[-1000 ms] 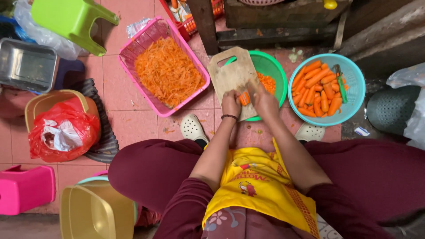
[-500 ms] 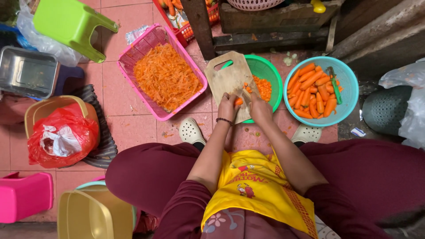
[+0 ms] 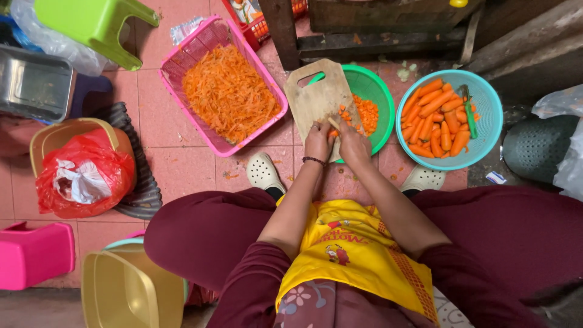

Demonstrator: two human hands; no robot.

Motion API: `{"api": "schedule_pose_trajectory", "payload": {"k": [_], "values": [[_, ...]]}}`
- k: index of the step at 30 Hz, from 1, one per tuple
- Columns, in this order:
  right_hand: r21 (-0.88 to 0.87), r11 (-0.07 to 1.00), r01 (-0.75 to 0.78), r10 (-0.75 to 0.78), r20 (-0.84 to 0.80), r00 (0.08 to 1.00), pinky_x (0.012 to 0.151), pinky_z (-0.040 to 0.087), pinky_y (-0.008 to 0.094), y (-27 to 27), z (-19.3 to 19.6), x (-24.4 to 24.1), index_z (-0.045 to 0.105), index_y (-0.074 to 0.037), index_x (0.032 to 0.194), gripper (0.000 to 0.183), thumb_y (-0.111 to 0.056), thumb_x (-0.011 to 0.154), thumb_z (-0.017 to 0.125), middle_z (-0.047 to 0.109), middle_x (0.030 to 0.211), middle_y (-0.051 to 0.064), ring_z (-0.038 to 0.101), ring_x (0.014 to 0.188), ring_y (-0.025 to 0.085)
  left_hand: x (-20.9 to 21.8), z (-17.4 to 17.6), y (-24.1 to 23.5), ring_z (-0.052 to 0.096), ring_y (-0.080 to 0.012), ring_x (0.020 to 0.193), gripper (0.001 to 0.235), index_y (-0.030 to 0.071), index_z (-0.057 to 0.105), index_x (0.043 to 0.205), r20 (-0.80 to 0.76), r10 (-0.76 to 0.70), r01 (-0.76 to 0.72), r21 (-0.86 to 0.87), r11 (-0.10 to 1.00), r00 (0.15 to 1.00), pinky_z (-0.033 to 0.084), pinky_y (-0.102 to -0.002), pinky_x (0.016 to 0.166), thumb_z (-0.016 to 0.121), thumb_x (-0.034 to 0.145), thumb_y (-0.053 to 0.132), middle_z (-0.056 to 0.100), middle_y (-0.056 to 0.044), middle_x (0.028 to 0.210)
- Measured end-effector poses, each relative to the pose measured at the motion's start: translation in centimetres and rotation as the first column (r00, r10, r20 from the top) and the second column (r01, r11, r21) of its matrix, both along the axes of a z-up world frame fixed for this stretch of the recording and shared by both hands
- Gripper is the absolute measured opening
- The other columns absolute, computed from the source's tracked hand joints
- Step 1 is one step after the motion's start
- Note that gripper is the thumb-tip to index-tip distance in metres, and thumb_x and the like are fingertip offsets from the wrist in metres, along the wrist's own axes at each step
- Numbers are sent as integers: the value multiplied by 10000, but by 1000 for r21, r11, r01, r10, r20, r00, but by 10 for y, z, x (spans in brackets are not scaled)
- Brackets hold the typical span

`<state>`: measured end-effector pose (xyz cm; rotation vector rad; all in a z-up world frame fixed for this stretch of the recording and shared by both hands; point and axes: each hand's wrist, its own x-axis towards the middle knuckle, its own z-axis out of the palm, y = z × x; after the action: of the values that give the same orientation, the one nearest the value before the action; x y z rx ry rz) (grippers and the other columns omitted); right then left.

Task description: Shredding and slicing carrots using a manual grater into a bowl.

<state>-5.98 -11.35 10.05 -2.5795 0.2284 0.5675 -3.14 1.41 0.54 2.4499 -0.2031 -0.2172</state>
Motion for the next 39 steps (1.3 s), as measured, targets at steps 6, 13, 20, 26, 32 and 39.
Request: {"api": "schedule_pose_trajectory", "payload": {"k": [6,13,20,26,32,39], "values": [[-9,1000,-9,9,32,999,920,524,658,-11,-31,-4,471,-141,1252,227,-191,1032,445,649,1149,214,680,1023,522,-9,-18,6,692,-360,1019,196,229,668,1031,-14,31,-31,-51,998,999,603,-475,903,759,859,248,584,-81,1046],[-14,999,-34,34,10,999,938,520,642,-1,-32,-5,448,-162,1274,262,-152,1019,389,633,1164,166,674,1057,491,-5,-11,9,697,-370,994,183,199,666,974,-14,45,-47,-106,993,999,603,-483,892,775,829,212,609,-82,1003],[-10,1000,-4,4,34,999,923,512,663,-8,-31,-4,455,-131,1273,257,-158,1018,440,648,1145,205,681,1021,506,-7,-17,11,704,-321,954,155,199,672,931,-11,78,-78,-146,986,997,604,-448,858,775,818,176,622,-56,939],[-11,998,-58,58,34,998,923,508,660,8,-63,-10,414,-125,1361,373,-101,990,386,634,1174,184,676,1056,491,-11,-5,17,698,-330,950,123,163,666,899,26,74,-68,-178,982,997,595,-445,868,769,832,153,642,-72,898],[15,999,-52,51,82,995,937,499,659,4,-58,-6,431,-104,1369,393,-86,976,413,646,1183,200,675,1065,488,-9,-9,18,696,-314,936,125,143,678,885,61,91,-76,-214,974,994,586,-422,864,768,819,87,656,-76,880],[12,997,-82,81,91,993,921,507,657,9,-40,-10,451,-128,1371,409,-67,973,375,656,1190,197,682,1058,490,-9,-14,17,695,-323,903,108,136,669,842,72,107,-92,-185,978,992,587,-434,849,759,812,83,634,-73,843]]}}
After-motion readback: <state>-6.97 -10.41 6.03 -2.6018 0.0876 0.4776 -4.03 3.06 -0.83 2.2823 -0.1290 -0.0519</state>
